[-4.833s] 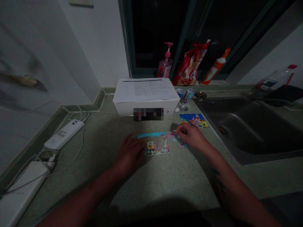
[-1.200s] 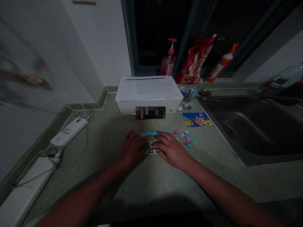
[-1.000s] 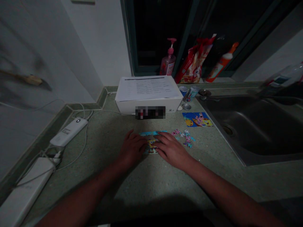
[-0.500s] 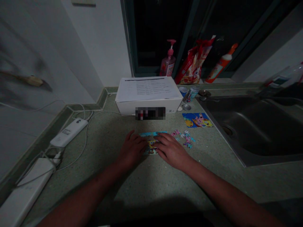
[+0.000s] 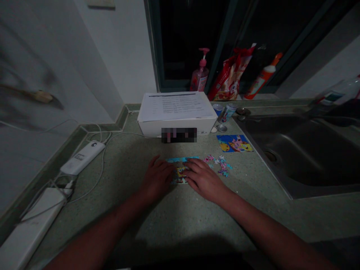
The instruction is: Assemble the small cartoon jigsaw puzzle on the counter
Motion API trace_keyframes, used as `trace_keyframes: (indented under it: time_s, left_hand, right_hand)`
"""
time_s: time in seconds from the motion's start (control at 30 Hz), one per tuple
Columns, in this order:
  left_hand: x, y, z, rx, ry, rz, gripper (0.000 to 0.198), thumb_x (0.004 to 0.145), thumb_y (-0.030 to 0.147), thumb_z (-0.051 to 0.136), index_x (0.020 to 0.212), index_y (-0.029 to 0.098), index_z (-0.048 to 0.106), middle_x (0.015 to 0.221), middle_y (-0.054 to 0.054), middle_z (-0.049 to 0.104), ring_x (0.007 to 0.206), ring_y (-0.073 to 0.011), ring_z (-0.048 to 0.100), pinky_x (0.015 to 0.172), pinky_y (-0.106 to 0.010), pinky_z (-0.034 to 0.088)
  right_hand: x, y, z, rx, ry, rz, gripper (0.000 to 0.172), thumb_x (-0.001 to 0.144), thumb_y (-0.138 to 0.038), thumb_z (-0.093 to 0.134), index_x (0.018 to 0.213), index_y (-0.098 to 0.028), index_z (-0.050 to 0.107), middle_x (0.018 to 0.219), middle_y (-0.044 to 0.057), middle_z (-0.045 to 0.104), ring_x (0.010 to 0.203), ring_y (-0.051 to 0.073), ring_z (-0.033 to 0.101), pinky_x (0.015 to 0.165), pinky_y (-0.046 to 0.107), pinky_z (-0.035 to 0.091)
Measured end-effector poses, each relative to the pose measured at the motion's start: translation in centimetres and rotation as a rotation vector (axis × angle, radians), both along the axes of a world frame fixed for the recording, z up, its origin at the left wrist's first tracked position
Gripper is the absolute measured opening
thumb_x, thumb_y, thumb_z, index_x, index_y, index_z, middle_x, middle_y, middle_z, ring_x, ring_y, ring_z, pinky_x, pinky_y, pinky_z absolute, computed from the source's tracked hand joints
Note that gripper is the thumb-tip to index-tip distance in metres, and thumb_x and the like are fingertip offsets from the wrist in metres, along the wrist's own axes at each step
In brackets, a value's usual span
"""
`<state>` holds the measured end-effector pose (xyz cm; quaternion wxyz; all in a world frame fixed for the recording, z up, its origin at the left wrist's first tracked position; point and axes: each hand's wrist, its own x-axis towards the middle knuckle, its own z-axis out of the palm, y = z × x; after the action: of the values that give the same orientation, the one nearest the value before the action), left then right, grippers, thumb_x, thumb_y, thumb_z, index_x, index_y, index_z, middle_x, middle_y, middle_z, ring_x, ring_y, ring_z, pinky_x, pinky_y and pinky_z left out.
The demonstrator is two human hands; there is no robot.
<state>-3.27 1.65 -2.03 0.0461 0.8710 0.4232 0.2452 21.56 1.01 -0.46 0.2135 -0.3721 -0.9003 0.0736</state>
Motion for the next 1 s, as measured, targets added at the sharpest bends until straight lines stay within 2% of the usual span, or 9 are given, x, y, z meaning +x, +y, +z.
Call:
trace_keyframes:
  time_s: [0.17,0.4,0.6,0.73,0.87,0.93,1.0]
  left_hand:
    - [0.1,-0.2,0.2,-0.002,-0.015,0.005,0.027,0.101,0.012,0.056,0.12,0.023,0.071,0.104,-0.004,0.081,0.104,-0.0254,0.071,0.123,-0.057,0.035]
    - [0.1,-0.3,0.2,-0.008,-0.031,-0.013,0.032,0.097,0.009,0.057,0.123,0.023,0.07,0.106,-0.005,0.081,0.105,-0.0255,0.071,0.122,-0.057,0.036]
    - [-0.2,-0.4,0.4,0.057,-0.115,0.039,0.022,0.102,0.014,0.054,0.114,0.022,0.071,0.1,-0.004,0.08,0.097,-0.0236,0.073,0.119,-0.057,0.042]
    - [-0.9,-0.3,1.1,0.099,-0.173,0.091,0.015,0.103,0.019,0.055,0.105,0.023,0.069,0.095,-0.003,0.077,0.091,-0.0224,0.072,0.114,-0.054,0.047]
    - [-1.6,-0.1,1.6,0.136,-0.265,0.101,0.01,0.103,0.022,0.057,0.102,0.025,0.067,0.091,0.001,0.075,0.086,-0.0202,0.072,0.111,-0.055,0.05]
    - [-1.7,0.0,1.8,0.161,-0.288,0.112,0.011,0.103,0.022,0.056,0.101,0.025,0.066,0.089,0.001,0.075,0.084,-0.0204,0.071,0.108,-0.055,0.052]
    - [-1.7,0.0,1.7,0.171,-0.281,0.112,0.01,0.103,0.022,0.056,0.102,0.025,0.066,0.089,0.001,0.075,0.084,-0.0209,0.071,0.106,-0.054,0.053]
  right_hand:
    - [0.0,0.0,-0.1,0.01,-0.012,-0.001,0.022,0.102,-0.02,0.064,0.12,-0.022,0.077,0.131,0.01,0.073,0.133,0.032,0.061,0.115,0.055,0.052]
    - [0.0,0.0,0.0,0.0,0.002,-0.002,0.022,0.1,-0.019,0.066,0.118,-0.023,0.077,0.129,0.011,0.074,0.133,0.032,0.062,0.114,0.055,0.053]
    - [0.7,0.4,0.4,0.015,0.055,-0.019,0.025,0.105,-0.025,0.06,0.124,-0.024,0.076,0.133,0.01,0.074,0.136,0.03,0.06,0.113,0.053,0.053]
    - [3.5,1.7,1.8,0.065,0.141,-0.158,0.03,0.106,-0.026,0.056,0.131,-0.026,0.073,0.133,0.009,0.075,0.131,0.027,0.064,0.113,0.053,0.053]
    - [8.3,3.5,3.5,0.113,0.205,-0.448,0.03,0.106,-0.03,0.055,0.126,-0.023,0.076,0.123,0.011,0.079,0.118,0.029,0.071,0.106,0.05,0.056]
    - [10.6,4.1,3.8,0.067,0.178,-0.586,0.03,0.104,-0.032,0.055,0.122,-0.021,0.077,0.118,0.011,0.08,0.106,0.028,0.075,0.099,0.047,0.058]
    - [12.2,4.5,3.8,-0.05,0.085,-0.641,0.028,0.103,-0.029,0.056,0.115,-0.02,0.079,0.113,0.011,0.081,0.099,0.027,0.077,0.09,0.042,0.06]
